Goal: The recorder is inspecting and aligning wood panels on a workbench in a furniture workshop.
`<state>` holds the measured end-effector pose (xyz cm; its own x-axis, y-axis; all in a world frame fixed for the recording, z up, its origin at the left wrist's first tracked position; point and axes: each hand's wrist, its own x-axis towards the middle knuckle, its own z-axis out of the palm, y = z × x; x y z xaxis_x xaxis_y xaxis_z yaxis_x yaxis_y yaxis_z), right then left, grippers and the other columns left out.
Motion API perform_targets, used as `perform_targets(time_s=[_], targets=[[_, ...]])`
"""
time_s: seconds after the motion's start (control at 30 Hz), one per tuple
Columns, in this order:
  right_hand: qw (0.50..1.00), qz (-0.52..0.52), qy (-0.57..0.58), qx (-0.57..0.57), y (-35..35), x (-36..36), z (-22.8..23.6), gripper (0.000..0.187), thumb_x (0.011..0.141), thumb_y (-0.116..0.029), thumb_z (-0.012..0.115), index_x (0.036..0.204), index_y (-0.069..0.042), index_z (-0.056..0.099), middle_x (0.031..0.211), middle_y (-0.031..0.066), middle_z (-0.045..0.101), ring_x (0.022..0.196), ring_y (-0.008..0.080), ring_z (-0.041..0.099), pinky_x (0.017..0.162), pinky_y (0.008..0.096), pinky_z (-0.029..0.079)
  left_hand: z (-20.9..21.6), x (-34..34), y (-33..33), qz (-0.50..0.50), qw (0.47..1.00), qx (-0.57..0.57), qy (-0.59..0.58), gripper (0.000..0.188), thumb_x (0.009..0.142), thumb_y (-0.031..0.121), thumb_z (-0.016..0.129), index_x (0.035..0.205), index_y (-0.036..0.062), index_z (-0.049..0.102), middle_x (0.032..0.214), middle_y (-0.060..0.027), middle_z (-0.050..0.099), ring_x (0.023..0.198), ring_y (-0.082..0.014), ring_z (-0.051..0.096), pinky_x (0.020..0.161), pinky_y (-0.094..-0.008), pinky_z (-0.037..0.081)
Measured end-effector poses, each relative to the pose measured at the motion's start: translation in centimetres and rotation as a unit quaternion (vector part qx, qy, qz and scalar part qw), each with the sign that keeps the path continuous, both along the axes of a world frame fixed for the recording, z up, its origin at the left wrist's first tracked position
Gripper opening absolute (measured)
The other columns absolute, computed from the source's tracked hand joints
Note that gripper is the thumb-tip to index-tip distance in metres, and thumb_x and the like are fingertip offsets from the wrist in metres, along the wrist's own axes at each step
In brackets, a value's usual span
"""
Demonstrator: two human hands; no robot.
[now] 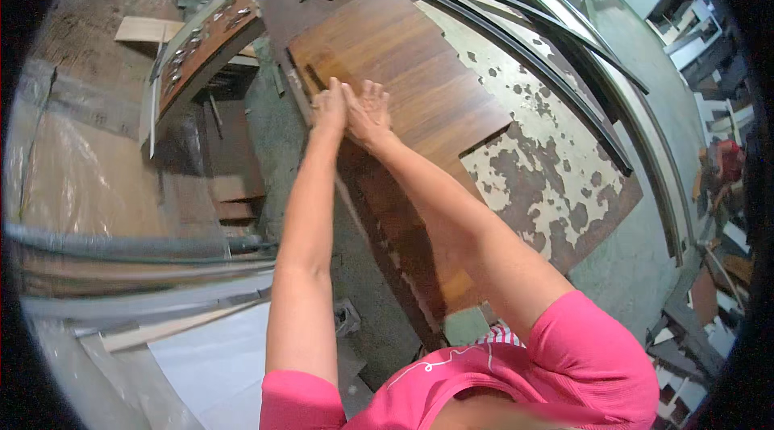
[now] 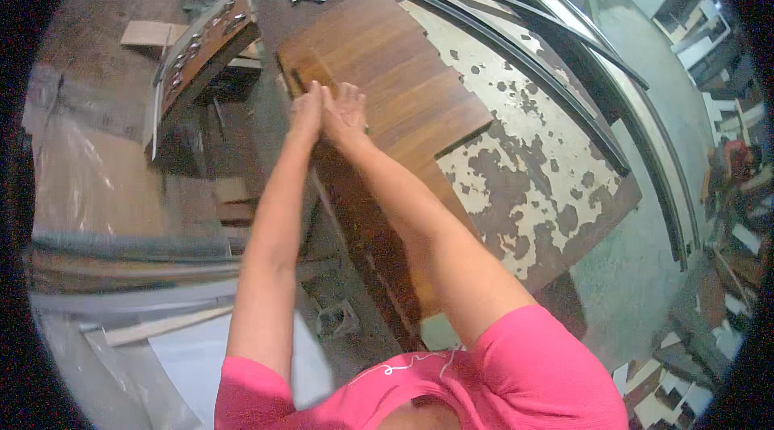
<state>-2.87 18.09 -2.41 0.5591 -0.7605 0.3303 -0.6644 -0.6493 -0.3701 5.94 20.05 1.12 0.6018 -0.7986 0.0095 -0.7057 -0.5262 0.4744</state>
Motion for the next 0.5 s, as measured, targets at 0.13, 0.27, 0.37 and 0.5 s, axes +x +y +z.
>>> perform_targets(time_s=[0.13,0.27,0.37,0.5], targets=[[0.991,0.041,0.051,0.118,7.6,-5.3,3.7,0.054,0.082,-0.020,0.047,0.134,-0.017,0.029,0.136,0.0281,0.026,0.124,0.0418,0.029,0.094,0.0492,0.030,-2.4,-2.7,7.4,-0.031,0.998,-0.057,0.018,0.041,0.091,0.025,0.032,0.124,0.0018,0.037,0.100,-0.0241,0.057,0.093,-0.0390,0.055,0.080,-0.0478,0.044],[0.991,-0.005,0.077,0.113,12.7,-14.4,4.3,0.059,0.079,-0.017,0.053,0.133,-0.017,0.031,0.120,0.0220,0.040,0.112,0.0385,0.038,0.090,0.0465,0.034,-0.2,-13.3,12.2,-0.081,0.991,0.047,-0.091,0.043,0.090,0.019,0.033,0.129,0.0007,0.033,0.109,-0.0231,0.052,0.103,-0.0355,0.049,0.083,-0.0450,0.042],[0.998,-0.005,0.040,0.047,17.7,-20.0,3.3,0.061,0.075,-0.019,0.056,0.132,-0.016,0.034,0.109,0.0188,0.041,0.099,0.0359,0.042,0.083,0.0457,0.035,-0.4,-19.3,17.5,-0.070,0.989,-0.018,-0.133,0.042,0.087,0.017,0.039,0.125,-0.0020,0.038,0.098,-0.0188,0.055,0.095,-0.0318,0.052,0.077,-0.0433,0.045],[0.998,0.023,0.032,0.049,25.1,-26.7,4.7,0.062,0.073,-0.019,0.057,0.131,-0.014,0.036,0.104,0.0190,0.040,0.094,0.0352,0.041,0.076,0.0440,0.035,-0.5,-25.6,25.3,-0.084,0.992,-0.024,-0.086,0.046,0.087,0.014,0.039,0.129,-0.0044,0.032,0.099,-0.0176,0.053,0.093,-0.0322,0.048,0.078,-0.0410,0.044]])
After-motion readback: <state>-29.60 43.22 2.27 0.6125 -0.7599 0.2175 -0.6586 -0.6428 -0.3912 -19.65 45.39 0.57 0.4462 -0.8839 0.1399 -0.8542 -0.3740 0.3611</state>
